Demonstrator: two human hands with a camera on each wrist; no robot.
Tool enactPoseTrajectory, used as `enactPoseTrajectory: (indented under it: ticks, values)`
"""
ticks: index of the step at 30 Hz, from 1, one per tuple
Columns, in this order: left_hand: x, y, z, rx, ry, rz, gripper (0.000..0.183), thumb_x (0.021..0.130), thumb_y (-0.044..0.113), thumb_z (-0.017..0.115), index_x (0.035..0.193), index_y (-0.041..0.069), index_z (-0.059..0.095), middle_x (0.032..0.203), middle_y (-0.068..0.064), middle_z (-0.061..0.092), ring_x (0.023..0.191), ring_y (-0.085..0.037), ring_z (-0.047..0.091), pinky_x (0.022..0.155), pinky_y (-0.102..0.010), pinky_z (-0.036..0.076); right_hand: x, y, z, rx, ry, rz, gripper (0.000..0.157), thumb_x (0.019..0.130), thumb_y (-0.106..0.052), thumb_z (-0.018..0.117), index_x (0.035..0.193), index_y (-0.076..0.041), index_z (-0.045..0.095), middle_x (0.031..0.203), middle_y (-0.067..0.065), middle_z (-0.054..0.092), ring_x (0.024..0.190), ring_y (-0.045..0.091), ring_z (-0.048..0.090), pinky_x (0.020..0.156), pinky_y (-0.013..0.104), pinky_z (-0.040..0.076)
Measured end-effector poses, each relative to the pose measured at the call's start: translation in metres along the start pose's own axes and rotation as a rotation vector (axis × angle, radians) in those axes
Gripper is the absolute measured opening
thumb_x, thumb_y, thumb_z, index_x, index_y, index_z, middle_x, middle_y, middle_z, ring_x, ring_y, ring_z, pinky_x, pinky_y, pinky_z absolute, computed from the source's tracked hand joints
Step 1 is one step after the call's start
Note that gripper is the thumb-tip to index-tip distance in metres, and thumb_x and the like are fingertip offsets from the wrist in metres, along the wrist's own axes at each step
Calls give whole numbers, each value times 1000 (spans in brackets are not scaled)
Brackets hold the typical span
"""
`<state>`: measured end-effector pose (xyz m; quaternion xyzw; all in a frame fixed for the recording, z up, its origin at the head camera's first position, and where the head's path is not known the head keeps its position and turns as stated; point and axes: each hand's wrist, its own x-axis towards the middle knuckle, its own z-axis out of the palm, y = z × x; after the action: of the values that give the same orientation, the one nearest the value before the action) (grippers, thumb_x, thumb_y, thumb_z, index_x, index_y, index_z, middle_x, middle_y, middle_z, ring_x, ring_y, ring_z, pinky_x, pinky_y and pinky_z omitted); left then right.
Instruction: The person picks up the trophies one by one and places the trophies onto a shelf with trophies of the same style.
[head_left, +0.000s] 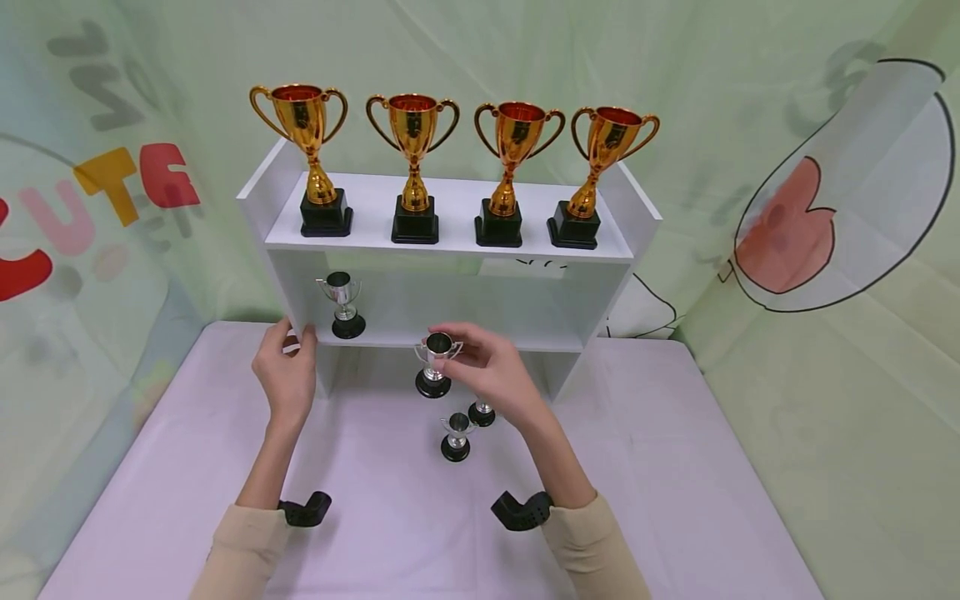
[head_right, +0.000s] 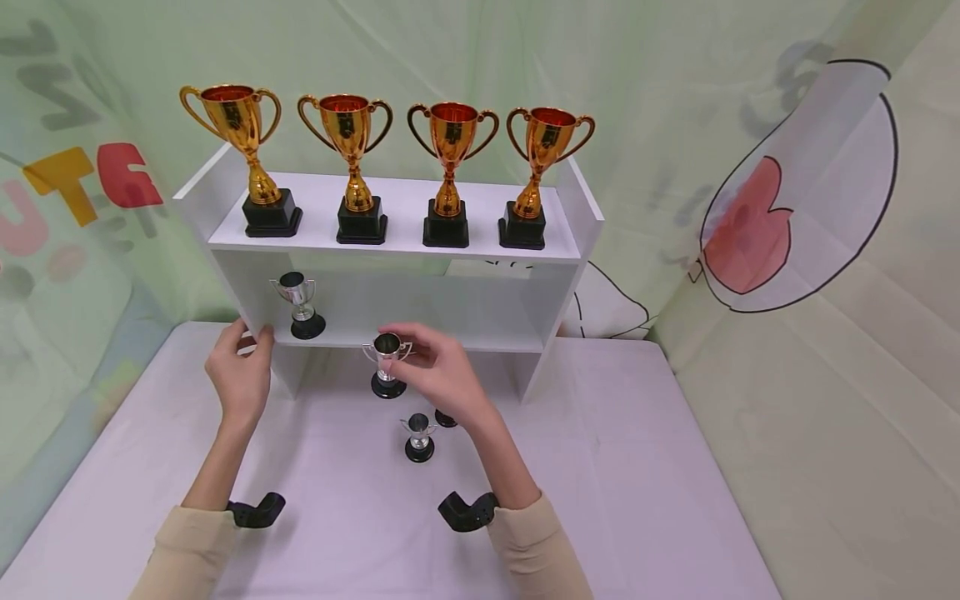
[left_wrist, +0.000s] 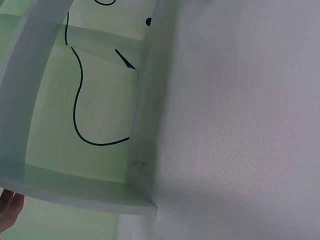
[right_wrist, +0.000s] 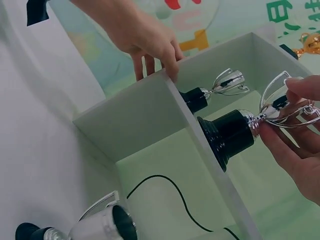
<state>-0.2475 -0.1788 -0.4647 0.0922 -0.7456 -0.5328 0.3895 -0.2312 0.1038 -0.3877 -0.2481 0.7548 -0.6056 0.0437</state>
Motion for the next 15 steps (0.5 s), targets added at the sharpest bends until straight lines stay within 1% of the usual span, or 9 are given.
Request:
enactPoseTrajectory:
  ticks: [4,7,12,15]
  values:
    - [0,0,0,0,-2,1,27,97,6,65,122,1,73,112,-21,71,89,-13,62,72,-6,47,14,-3,0,-24,-7,-1,43,93,-15,74,134,-10,67,125,4,69,99,19,67,91,26,56]
    - [1,0,0,2,-1,-2,27,97,5,65,122,1,73,112,-21,71,90,-17,63,72,-6,47,24,-4,1,-29,-17,-3,43,93,-15,74,135,-11,67,126,5,69,102,20,67,93,29,56]
    - [1,0,0,-4,-1,-8,27,96,5,65,122,1,73,113,-21,71,91,-22,64,71,-7,47,40,-7,4,-47,-23,-18,43,92,-15,74,134,-11,67,125,6,70,102,20,68,91,31,56]
    - [1,1,0,-10,-5,-12,28,96,6,64,122,2,73,114,-20,71,91,-23,64,71,-7,47,49,-8,6,-63,-31,-21,42,93,-17,74,134,-11,67,124,5,71,101,19,68,89,30,55]
